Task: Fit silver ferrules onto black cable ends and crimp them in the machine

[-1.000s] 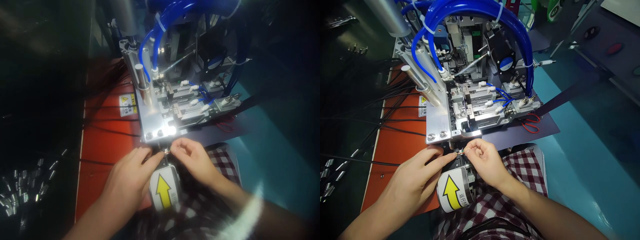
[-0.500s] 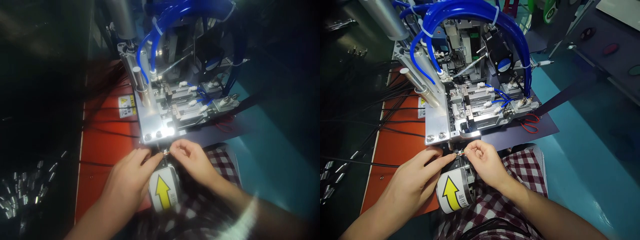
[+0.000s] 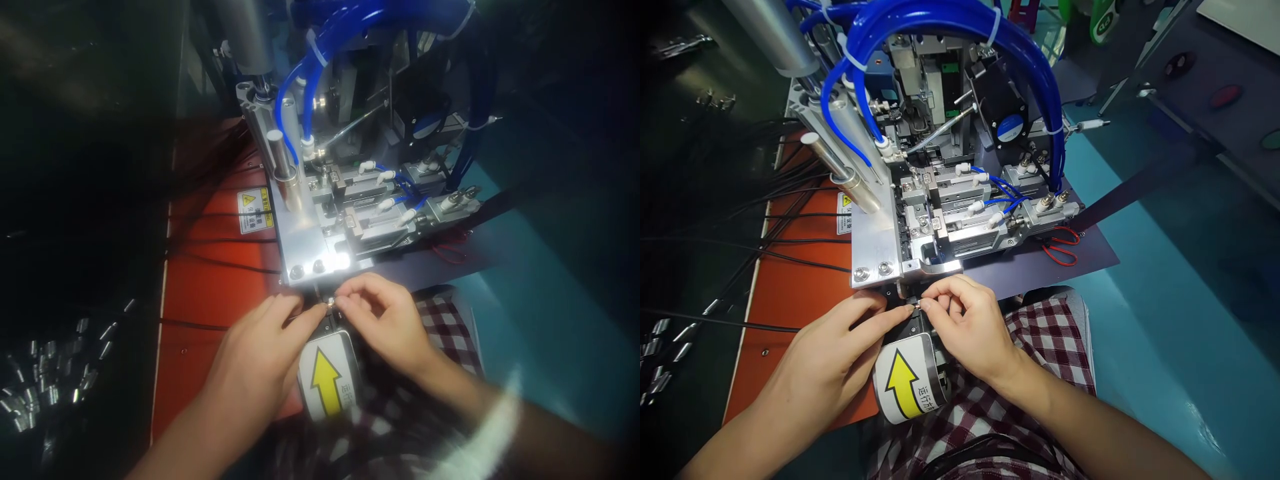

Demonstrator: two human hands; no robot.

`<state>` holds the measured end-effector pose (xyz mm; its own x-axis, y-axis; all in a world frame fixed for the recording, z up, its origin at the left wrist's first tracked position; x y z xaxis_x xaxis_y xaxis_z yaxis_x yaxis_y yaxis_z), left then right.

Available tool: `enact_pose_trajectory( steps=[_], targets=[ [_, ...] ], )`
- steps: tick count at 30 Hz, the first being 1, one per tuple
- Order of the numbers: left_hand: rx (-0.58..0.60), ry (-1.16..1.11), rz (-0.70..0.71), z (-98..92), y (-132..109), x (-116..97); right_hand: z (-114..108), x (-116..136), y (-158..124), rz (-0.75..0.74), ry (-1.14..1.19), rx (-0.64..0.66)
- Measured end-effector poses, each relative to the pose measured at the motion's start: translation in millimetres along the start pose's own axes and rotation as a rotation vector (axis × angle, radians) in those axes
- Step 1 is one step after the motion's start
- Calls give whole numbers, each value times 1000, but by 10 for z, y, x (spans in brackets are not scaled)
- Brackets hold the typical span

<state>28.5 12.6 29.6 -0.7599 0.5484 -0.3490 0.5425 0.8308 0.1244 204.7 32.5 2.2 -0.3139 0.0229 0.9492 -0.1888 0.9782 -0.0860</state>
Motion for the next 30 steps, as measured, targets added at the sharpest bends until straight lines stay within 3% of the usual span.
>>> enact_pose_trajectory(
  steps=[9,17,25,30],
  targets=[
    [8,-3,3,0,-18,4,25,-31,-21,144,157,63],
    [4,6,2,-8,-10,-1,52,-23,6,183,212,72],
    [-5,2,-1,-8,-3,1,60,-13,32,363,373,114],
    [-4,10,13,18,-22,14,75,-25,68,519,569,220]
  ],
)
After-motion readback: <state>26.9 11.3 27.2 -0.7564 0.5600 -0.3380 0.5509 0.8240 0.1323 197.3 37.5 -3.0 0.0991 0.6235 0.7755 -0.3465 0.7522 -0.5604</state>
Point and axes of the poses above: each hand's wrist, its own y-axis towards the middle knuckle, its own z-axis out of the palm, x = y × z, the point moved 2 cm from there along y, towards the middle knuckle, and after that the axes turned 4 degrees about x, right-handed, at the moved point
